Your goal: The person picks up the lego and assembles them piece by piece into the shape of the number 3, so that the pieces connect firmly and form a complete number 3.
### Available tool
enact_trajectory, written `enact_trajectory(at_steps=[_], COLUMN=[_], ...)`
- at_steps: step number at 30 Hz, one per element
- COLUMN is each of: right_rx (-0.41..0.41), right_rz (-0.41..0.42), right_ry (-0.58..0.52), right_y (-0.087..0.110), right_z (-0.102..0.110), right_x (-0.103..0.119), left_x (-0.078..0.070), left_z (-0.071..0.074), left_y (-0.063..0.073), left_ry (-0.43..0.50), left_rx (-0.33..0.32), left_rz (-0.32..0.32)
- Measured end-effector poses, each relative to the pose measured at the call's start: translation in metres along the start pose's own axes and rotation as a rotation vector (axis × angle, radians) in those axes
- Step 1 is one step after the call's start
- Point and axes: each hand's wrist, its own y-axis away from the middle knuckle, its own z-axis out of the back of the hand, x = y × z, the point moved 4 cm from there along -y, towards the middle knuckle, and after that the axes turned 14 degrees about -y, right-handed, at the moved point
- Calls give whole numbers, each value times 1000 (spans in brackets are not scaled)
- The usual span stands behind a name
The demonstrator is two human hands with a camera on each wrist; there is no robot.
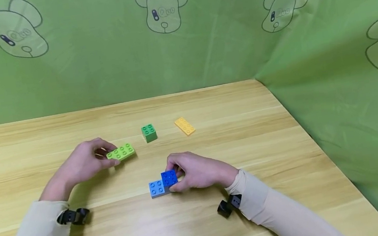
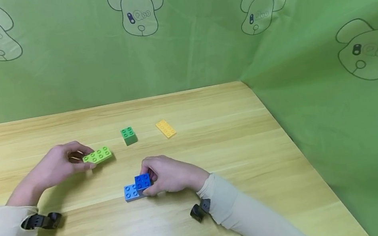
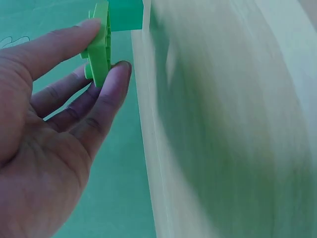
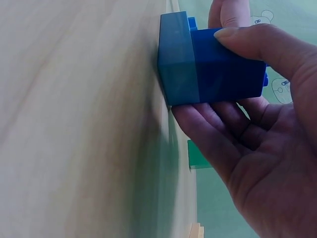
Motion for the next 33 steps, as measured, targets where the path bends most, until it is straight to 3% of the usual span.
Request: enact_trajectory(at_steps=[12, 23, 33], right_rx=[-2, 0, 1], right_rz=[-5, -11, 5], right_ry=[-2, 14, 4], right_y=[1, 0, 0], right_z=[0, 0, 0], right_x=[0, -1, -1], left_x=[-7, -10, -17], left_z=[-8, -16, -23], left_y=[4, 10, 13], left_ry=[85, 193, 218], left_rx=[3, 4, -6], left_rz=[-23, 31, 12])
